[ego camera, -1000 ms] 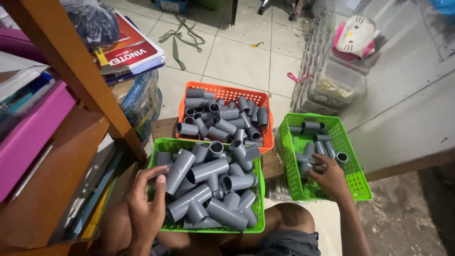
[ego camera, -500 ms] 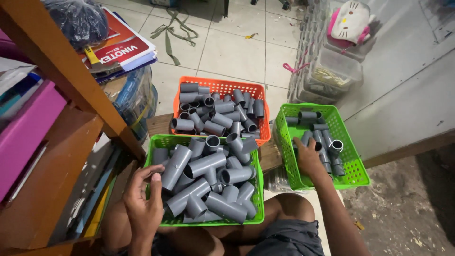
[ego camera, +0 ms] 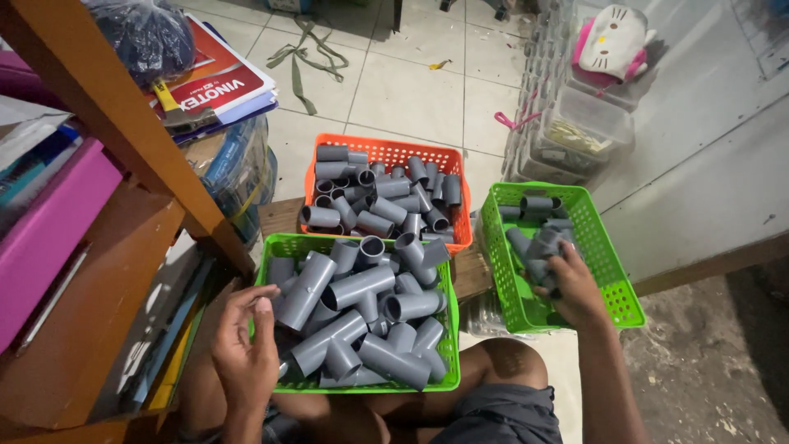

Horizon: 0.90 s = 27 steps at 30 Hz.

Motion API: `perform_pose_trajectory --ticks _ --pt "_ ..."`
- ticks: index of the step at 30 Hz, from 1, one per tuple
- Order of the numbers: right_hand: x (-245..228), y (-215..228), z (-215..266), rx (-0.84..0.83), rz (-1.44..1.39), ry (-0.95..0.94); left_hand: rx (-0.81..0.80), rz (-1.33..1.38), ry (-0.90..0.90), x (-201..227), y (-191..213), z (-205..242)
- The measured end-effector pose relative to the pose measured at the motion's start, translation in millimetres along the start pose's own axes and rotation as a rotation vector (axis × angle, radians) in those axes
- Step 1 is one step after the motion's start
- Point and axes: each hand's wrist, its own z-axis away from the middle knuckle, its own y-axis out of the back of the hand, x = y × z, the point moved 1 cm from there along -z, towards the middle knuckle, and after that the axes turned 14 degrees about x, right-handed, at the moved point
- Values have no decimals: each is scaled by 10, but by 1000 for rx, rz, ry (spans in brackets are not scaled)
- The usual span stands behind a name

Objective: Sorting various PVC pipe fittings into different baskets based on their type

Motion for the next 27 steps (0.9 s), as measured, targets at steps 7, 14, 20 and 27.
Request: perform_pose_trajectory --ticks 7,14,20,27 --pt "-347 30 505 -171 -398 27 50 106 -94 423 -91 -128" --pt "-739 -776 1468 -535 -423 -41 -448 242 33 1161 -498 -188" --pt "-861 -1318 1832 -755 -283 -129 -725 188 56 1263 -569 -246" --pt "-788 -1334 1893 -764 -252 -156 -516 207 -58 993 -535 -382"
